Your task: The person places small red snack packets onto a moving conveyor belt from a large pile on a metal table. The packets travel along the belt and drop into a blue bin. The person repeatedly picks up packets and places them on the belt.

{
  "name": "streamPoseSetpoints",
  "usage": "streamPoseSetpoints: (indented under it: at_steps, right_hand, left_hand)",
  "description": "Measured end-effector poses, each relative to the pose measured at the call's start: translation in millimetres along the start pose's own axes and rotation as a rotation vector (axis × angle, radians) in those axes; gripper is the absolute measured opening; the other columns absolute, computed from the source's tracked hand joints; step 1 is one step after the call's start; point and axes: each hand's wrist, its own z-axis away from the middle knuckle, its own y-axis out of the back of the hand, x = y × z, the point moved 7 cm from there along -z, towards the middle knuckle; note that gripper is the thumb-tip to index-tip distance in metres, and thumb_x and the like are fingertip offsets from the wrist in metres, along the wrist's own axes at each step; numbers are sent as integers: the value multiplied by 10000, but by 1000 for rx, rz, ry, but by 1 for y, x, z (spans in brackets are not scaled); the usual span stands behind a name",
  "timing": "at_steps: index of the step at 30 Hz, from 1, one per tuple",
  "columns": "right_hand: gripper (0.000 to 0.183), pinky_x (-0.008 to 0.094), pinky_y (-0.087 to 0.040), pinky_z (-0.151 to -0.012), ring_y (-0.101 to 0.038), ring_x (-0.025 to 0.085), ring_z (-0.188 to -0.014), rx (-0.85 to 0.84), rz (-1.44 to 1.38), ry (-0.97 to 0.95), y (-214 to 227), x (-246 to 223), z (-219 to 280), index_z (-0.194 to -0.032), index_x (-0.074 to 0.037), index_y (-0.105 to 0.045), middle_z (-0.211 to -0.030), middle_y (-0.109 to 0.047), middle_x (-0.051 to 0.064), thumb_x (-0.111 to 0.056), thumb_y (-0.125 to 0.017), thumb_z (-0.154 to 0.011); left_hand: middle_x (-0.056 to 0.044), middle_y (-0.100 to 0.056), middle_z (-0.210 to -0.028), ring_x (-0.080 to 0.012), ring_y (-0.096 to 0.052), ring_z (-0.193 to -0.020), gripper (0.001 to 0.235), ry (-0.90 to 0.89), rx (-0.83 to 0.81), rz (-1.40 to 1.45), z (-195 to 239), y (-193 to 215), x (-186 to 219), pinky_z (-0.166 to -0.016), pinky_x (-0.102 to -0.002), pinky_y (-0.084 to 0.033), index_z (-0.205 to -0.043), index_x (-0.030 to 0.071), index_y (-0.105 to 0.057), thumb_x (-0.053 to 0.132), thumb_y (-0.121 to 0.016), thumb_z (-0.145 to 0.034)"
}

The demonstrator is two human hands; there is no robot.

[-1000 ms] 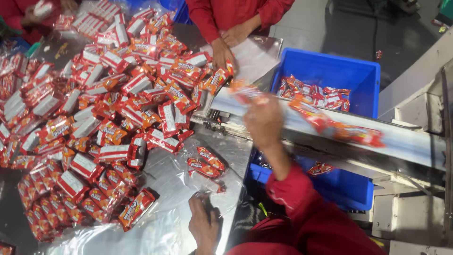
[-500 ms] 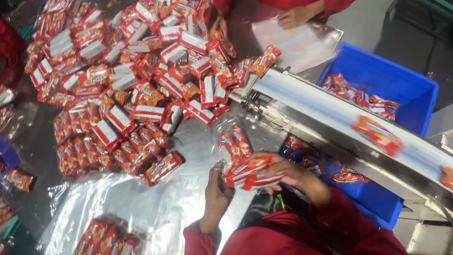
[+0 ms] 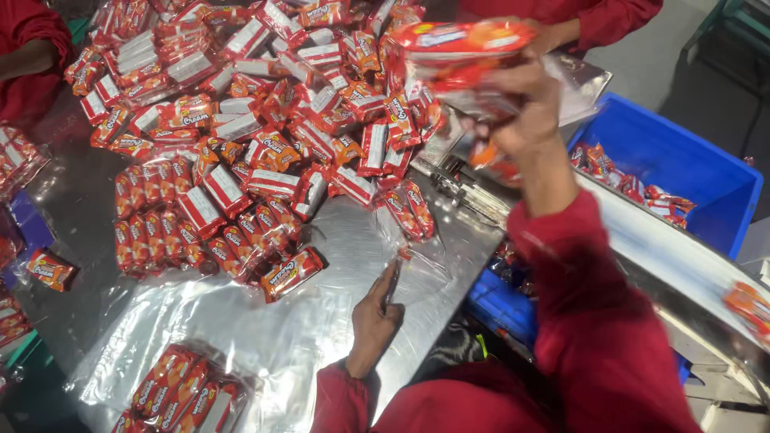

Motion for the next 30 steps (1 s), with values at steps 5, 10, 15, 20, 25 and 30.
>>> streamPoseSetpoints:
  at_steps: [5,10,15,20,25,30]
  right_hand:
    - [402,406,-623,-685,-746,248,-918,325,362,-179,46,-48,36,-1295,-100,-597,-1146,-693,117,-122,-643,-896]
    - [425,436,-572,-657,-697,320,-1022,345,20,-32,64,-56,102,-1361,-104,-548,-1290,-644,150,-125,-654,-950]
    - [363,389,-474,-480,-655,346,-707,257,-563,-81,43,-55,73,-1151,-12,-604,-1029,-702,191,-291,-603,-920]
    - [555,383,-420,-589,-606,322,-697,-3,-469,-31,43,-58,-12,-1169,-21,-625,-1065,-701,189,-529,-604,-947]
    - [379,371,-463,-567,-626,275,-698,171,-392,-287,6,118,-68,-1107,-63,-636,-998,-672,132,-393,-676,-923]
    - [232,359,-505,-546,-645,229,-699,321,-439,-444,-38,160,-101,-1044,-105,-647,-932,-642,76,-256,-748,-900]
  left_hand:
    - [-446,-619,-1231,-666,-587,-890,591,582,-133,201,-11,-6,-56,-660,-530,-461,-1620,190,-488,76,-565,-1045]
    - [-255,-631,-1313,-464,-622,-1049,654,24,171,-37,-18,-6,-24,-840,-491,-516,-1490,131,-557,-7,-557,-850]
    - [-148,-621,-1399,-371,-667,-1158,762,-341,-35,-331,-3,-34,20,-883,-457,-547,-1467,146,-523,21,-556,-715]
    - [-74,-626,-1446,-350,-704,-1038,682,22,-151,-260,0,-31,1,-913,-418,-554,-1409,218,-581,55,-555,-748]
    - [-183,-655,-1370,-388,-648,-1178,660,-300,44,-281,7,-33,24,-995,-450,-521,-1401,118,-610,18,-570,-750]
    - [-201,-656,-1354,-410,-629,-1212,699,-429,70,-254,-2,-24,35,-1037,-478,-483,-1401,78,-591,-20,-589,-709]
